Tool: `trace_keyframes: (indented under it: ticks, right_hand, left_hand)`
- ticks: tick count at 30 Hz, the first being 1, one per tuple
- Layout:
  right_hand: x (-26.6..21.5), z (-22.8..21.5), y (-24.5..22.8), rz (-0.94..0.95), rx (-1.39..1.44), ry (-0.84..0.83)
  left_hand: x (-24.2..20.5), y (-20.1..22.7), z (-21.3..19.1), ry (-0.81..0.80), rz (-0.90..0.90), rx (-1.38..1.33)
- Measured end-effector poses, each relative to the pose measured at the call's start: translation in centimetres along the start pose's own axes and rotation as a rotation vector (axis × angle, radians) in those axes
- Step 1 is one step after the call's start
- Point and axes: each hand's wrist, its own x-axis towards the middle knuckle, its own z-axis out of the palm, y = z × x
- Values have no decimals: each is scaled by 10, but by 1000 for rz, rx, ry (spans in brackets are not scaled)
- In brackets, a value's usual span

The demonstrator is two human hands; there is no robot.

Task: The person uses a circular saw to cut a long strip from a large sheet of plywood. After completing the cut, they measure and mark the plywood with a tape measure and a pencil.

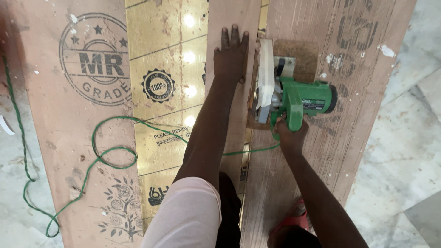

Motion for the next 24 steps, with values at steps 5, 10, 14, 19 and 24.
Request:
trace_keyframes:
  ticks: [5, 10, 14, 19, 24]
  right_hand:
    - [3, 3, -7, -14, 28, -22]
    - [8, 4, -11, -7, 30, -27]
    - [13, 5, -12, 10, 55, -36]
    - [18, 7, -15, 27, 26, -20]
    - [23, 8, -18, 6, 27, -22]
  left_hand:
    - [11, -7, 37, 219, 36, 35]
    - [5, -2, 14, 2, -2, 2]
    - [-1, 1, -5, 2, 0, -1]
    - [-2, 3, -12, -37, -4, -4]
    - [-3, 3, -14, -39, -8, -5]
